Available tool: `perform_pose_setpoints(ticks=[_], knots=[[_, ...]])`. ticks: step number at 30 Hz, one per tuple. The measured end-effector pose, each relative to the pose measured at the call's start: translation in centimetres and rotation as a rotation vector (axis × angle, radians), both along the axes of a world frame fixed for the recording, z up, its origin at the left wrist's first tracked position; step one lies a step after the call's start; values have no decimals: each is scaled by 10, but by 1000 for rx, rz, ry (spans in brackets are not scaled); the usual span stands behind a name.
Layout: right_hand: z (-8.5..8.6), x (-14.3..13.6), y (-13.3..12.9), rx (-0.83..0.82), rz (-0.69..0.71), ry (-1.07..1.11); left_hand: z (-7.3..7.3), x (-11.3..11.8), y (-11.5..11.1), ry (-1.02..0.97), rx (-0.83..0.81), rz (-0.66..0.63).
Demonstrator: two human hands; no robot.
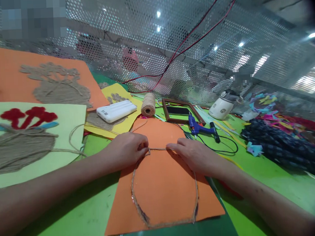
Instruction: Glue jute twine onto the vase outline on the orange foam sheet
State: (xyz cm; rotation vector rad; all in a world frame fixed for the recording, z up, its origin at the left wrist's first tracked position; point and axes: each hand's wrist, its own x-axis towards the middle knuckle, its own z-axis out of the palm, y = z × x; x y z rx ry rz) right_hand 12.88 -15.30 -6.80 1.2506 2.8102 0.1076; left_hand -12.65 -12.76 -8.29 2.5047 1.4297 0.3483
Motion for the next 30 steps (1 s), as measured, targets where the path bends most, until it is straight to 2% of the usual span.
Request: perform_pose_setpoints(ticks=[9,20,30], knots=[[-6,-4,1,50,17,-51,0,0,0,-7,-14,8],[-5,-10,-6,118,94,-55,-1,-3,1,-92,-18,-17],[-3,-13,-10,141,117,-60,-8,-6,5,-59,13,-56]])
